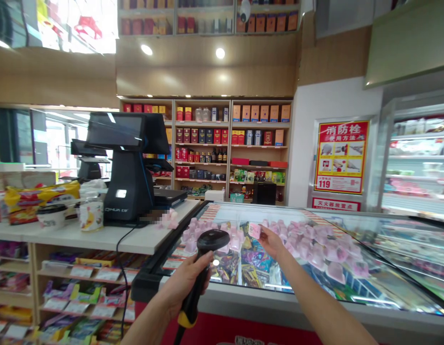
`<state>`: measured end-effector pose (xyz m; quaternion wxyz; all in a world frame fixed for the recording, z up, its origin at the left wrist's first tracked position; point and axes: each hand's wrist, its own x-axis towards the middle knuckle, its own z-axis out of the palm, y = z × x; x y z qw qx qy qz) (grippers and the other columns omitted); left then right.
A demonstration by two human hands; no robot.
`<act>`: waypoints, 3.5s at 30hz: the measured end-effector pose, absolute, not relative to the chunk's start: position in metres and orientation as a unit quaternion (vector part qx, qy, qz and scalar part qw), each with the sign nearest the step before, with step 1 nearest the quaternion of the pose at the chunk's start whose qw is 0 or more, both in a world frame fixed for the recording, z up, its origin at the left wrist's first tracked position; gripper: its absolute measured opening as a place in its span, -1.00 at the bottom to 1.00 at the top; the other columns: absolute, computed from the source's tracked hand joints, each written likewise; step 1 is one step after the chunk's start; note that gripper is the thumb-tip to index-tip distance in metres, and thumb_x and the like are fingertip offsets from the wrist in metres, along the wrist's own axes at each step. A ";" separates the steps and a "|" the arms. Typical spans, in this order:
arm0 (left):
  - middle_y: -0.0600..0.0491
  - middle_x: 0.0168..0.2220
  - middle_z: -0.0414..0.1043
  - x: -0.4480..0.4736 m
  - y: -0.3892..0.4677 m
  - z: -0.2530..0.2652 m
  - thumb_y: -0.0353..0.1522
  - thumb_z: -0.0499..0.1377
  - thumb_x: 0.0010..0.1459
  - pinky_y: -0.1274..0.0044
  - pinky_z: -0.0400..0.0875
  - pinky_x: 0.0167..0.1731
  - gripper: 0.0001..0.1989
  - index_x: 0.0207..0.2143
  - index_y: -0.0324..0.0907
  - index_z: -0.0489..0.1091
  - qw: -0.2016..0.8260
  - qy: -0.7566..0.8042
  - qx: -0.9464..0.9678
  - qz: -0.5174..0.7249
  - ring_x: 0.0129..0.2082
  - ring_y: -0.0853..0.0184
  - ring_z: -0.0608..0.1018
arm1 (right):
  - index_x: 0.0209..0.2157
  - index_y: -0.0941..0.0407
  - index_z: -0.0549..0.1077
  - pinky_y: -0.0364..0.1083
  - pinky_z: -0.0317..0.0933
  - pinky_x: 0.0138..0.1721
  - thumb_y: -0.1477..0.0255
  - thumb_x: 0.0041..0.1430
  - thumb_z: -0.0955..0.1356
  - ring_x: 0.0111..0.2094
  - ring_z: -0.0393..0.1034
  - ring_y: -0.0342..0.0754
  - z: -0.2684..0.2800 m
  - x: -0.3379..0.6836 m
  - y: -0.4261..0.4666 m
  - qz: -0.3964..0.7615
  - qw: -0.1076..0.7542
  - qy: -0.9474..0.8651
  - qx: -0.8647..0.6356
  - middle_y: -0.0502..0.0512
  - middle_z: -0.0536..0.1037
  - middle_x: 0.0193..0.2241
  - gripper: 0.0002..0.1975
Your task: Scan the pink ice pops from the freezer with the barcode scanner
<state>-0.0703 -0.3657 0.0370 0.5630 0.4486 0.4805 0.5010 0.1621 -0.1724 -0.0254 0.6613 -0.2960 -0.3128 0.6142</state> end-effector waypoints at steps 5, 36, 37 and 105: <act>0.18 -0.71 0.25 -0.077 -0.369 0.036 -0.13 0.12 -0.15 0.68 0.09 -0.71 -0.67 -0.52 -0.22 0.20 0.559 0.481 0.457 0.498 -0.74 0.54 0.28 | -0.52 0.17 0.36 -0.16 0.27 -0.40 0.53 -0.15 0.30 -0.52 0.36 -0.16 -0.022 0.157 -0.176 0.623 0.652 -0.311 -0.299 0.01 0.45 -0.61 -0.95; 0.14 -0.68 0.29 -0.093 -0.347 0.024 -0.13 0.15 -0.17 0.68 0.17 -0.70 -0.66 -0.49 -0.24 0.26 0.553 0.503 0.435 0.503 -0.71 0.53 0.29 | -0.18 0.18 0.33 -0.04 0.00 -0.09 0.33 0.02 0.17 -0.10 0.18 0.01 -0.042 0.148 -0.174 -0.081 0.359 -0.696 -0.617 0.23 0.37 -0.19 -0.65; 0.14 -0.68 0.29 -0.091 -0.344 0.023 -0.13 0.15 -0.17 0.68 0.17 -0.70 -0.66 -0.48 -0.24 0.26 0.558 0.501 0.437 0.496 -0.70 0.53 0.29 | -0.15 0.17 0.32 -0.01 0.03 -0.13 0.32 0.02 0.17 -0.11 0.19 0.04 -0.036 0.166 -0.170 -0.090 0.313 -0.680 -0.657 0.25 0.38 -0.20 -0.64; 0.17 -0.70 0.26 -0.049 -0.332 0.021 -0.12 0.12 -0.16 0.66 0.14 -0.70 -0.65 -0.47 -0.24 0.25 0.563 0.478 0.458 0.494 -0.73 0.53 0.29 | -0.37 0.06 0.35 -0.10 0.15 -0.32 0.52 -0.28 0.32 -0.42 0.29 -0.10 -0.085 0.117 -0.193 0.273 0.555 -0.637 -0.460 -0.02 0.42 -0.45 -0.71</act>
